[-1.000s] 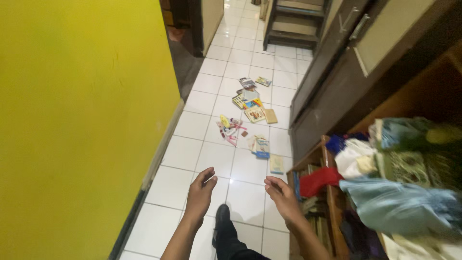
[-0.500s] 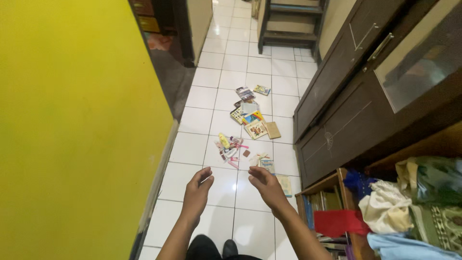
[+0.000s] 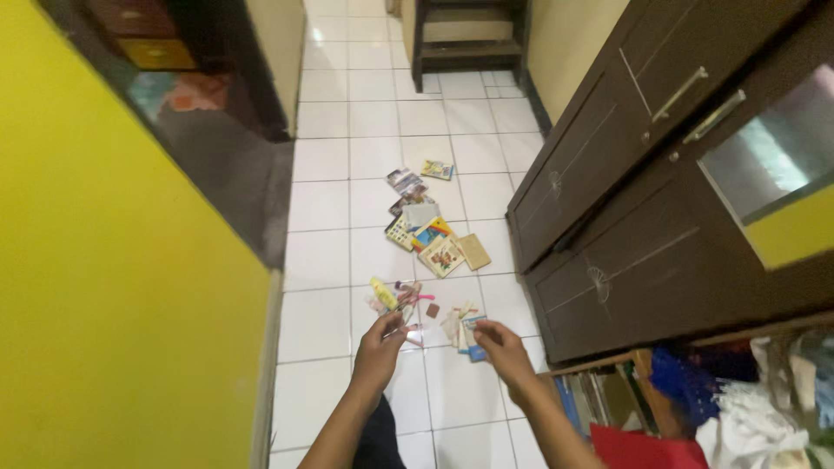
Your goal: The person picks up various bottles, boxes, and small items from the floor and places them into a small bag on a nearby table.
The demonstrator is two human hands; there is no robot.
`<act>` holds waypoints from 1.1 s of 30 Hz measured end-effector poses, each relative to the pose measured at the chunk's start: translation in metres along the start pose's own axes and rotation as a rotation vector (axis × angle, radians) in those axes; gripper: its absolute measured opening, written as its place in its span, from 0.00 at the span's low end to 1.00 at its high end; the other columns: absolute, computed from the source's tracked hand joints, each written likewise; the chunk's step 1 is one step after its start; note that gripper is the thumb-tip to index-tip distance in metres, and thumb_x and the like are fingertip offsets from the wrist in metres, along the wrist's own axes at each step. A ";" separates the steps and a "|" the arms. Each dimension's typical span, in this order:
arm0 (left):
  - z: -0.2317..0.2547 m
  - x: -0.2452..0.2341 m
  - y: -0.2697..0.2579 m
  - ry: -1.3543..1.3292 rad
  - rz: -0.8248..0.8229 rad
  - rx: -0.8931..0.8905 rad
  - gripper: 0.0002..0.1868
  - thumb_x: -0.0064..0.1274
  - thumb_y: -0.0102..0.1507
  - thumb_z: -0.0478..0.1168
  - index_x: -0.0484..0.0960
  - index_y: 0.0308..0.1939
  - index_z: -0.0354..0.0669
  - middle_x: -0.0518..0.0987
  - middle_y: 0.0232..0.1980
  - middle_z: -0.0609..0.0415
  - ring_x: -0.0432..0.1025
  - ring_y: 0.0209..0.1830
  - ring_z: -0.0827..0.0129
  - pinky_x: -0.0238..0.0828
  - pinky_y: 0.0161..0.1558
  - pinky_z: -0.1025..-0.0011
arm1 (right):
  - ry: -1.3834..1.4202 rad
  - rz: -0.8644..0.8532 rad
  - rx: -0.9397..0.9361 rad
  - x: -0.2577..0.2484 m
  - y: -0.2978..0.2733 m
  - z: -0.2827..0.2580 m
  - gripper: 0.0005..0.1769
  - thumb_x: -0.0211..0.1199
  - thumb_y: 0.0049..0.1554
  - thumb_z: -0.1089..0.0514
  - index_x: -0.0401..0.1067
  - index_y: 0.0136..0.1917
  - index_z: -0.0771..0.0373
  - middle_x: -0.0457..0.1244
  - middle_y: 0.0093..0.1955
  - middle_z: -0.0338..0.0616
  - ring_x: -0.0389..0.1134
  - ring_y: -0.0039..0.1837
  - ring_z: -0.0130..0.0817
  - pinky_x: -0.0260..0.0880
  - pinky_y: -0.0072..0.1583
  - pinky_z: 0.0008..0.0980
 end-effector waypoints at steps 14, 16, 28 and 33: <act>-0.084 0.009 0.258 0.093 -0.200 -0.137 0.24 0.52 0.65 0.42 0.74 0.65 0.39 0.81 0.61 0.47 0.76 0.61 0.64 0.70 0.61 0.69 | 0.102 0.141 0.291 0.056 0.235 0.081 0.26 0.61 0.58 0.49 0.70 0.68 0.59 0.68 0.63 0.44 0.68 0.65 0.35 0.69 0.62 0.40; -0.126 0.021 0.289 0.102 -0.209 -0.165 0.24 0.53 0.65 0.42 0.74 0.65 0.40 0.81 0.61 0.47 0.76 0.61 0.64 0.70 0.61 0.69 | 0.069 0.139 0.341 0.059 0.278 0.124 0.26 0.61 0.58 0.49 0.70 0.68 0.58 0.68 0.62 0.43 0.68 0.65 0.34 0.69 0.61 0.38; -0.447 0.108 0.434 0.143 -0.157 -0.256 0.24 0.55 0.63 0.41 0.75 0.64 0.43 0.82 0.58 0.50 0.78 0.56 0.67 0.74 0.56 0.69 | -0.430 0.048 0.139 0.063 0.555 0.483 0.24 0.66 0.53 0.49 0.74 0.61 0.62 0.71 0.56 0.48 0.72 0.60 0.41 0.70 0.61 0.36; -0.524 0.135 0.457 0.025 -0.140 -0.291 0.24 0.54 0.64 0.40 0.74 0.65 0.42 0.82 0.58 0.48 0.77 0.57 0.67 0.75 0.54 0.68 | -0.564 0.016 0.054 0.066 0.625 0.577 0.25 0.67 0.53 0.51 0.74 0.61 0.63 0.67 0.62 0.54 0.66 0.67 0.48 0.65 0.67 0.39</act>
Point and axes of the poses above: each hand's wrist, its own y-axis towards the middle knuckle, its own x-axis out of the palm, z = x × y, the point moved 8 cm from there along y, towards the middle knuckle
